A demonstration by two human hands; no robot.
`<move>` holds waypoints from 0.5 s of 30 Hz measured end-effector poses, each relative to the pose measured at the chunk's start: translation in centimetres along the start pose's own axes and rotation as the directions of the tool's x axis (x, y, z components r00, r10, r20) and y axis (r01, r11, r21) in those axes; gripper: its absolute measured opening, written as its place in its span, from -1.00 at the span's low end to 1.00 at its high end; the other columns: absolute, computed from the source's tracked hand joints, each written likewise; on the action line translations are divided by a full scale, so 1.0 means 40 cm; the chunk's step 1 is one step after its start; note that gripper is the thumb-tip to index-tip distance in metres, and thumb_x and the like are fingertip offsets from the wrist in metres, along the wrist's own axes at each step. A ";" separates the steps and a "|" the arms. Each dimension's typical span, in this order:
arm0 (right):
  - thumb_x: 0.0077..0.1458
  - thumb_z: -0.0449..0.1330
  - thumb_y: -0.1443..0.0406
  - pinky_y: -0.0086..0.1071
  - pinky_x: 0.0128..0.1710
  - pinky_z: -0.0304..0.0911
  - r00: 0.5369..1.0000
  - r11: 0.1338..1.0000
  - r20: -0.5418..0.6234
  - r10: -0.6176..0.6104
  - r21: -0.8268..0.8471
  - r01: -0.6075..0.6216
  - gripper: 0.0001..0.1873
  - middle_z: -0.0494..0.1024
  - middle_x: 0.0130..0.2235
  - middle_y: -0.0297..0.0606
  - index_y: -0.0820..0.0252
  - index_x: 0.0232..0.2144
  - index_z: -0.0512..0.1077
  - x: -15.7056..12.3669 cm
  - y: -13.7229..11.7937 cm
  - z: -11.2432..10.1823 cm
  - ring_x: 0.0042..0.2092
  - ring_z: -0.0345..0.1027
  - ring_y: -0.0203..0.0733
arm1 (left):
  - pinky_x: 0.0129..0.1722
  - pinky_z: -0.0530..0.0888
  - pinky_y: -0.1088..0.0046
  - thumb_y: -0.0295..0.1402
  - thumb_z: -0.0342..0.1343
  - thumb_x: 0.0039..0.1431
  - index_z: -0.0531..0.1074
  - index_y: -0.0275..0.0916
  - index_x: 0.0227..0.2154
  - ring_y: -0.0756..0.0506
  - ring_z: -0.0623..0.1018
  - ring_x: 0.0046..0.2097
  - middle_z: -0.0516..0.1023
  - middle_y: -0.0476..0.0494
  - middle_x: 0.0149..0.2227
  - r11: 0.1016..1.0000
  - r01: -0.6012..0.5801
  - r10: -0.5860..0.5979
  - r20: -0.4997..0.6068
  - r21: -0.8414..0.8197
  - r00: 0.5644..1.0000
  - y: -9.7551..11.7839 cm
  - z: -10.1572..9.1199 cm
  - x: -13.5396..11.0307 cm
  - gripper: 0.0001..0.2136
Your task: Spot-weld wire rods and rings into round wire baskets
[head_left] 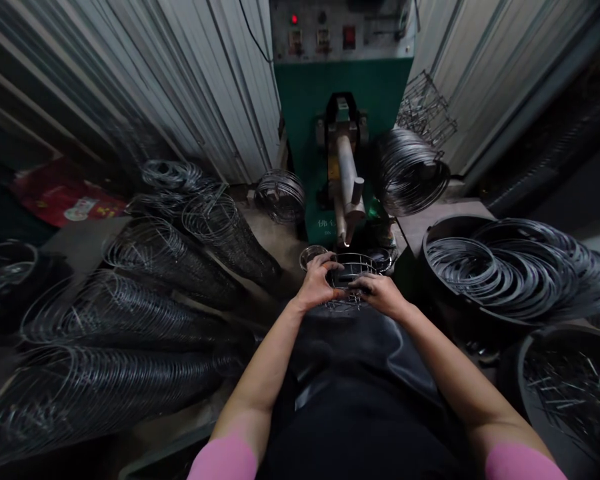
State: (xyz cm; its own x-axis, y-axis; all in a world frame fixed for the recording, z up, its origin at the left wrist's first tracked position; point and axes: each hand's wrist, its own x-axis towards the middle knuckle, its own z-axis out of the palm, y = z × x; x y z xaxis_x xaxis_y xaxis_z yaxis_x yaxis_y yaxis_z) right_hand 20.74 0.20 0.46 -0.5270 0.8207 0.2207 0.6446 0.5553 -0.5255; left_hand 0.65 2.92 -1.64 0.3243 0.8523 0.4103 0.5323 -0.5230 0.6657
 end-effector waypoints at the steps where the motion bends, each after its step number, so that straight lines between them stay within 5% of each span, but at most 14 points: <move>1: 0.01 0.15 0.42 -0.41 -0.27 0.29 1.000 1.000 0.002 0.002 -0.021 -0.002 -0.75 0.55 -0.22 -0.23 0.12 -0.23 0.48 0.005 0.002 0.000 -0.22 0.44 -0.20 | 0.12 0.22 0.14 -0.27 0.44 -0.45 0.45 -0.20 -0.24 -0.23 0.31 0.10 0.32 -0.23 0.04 1.000 -0.009 0.009 -0.005 -0.009 1.000 -0.007 0.002 0.005 -0.44; 8: -0.01 0.13 0.46 -0.44 -0.30 0.26 0.999 0.992 0.026 0.024 -0.121 -0.021 -0.70 0.56 -0.22 -0.25 0.11 -0.21 0.48 0.048 0.005 -0.016 -0.23 0.44 -0.21 | 0.13 0.23 0.15 -0.29 0.43 -0.44 0.46 -0.21 -0.23 -0.24 0.32 0.10 0.35 -0.23 0.02 0.997 -0.055 0.052 -0.046 -0.063 0.998 -0.043 0.005 0.041 -0.45; 15: -0.02 0.15 0.45 -0.41 -0.28 0.27 1.000 0.988 0.001 0.015 -0.154 -0.014 -0.72 0.56 -0.22 -0.25 0.09 -0.24 0.49 0.105 0.030 -0.035 -0.20 0.44 -0.18 | 0.12 0.27 0.14 -0.31 0.44 -0.45 0.48 -0.18 -0.23 -0.24 0.34 0.09 0.31 -0.21 0.05 0.994 0.056 -0.059 -0.030 -0.094 0.998 -0.060 -0.001 0.095 -0.45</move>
State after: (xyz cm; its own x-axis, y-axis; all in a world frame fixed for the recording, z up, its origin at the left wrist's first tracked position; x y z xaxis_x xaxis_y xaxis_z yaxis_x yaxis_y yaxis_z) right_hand 20.09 4.50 1.91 -0.5178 0.8287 0.2126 0.7295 0.5575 -0.3962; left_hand 0.57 7.42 -1.65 0.2690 0.8811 0.3891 0.4736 -0.4727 0.7431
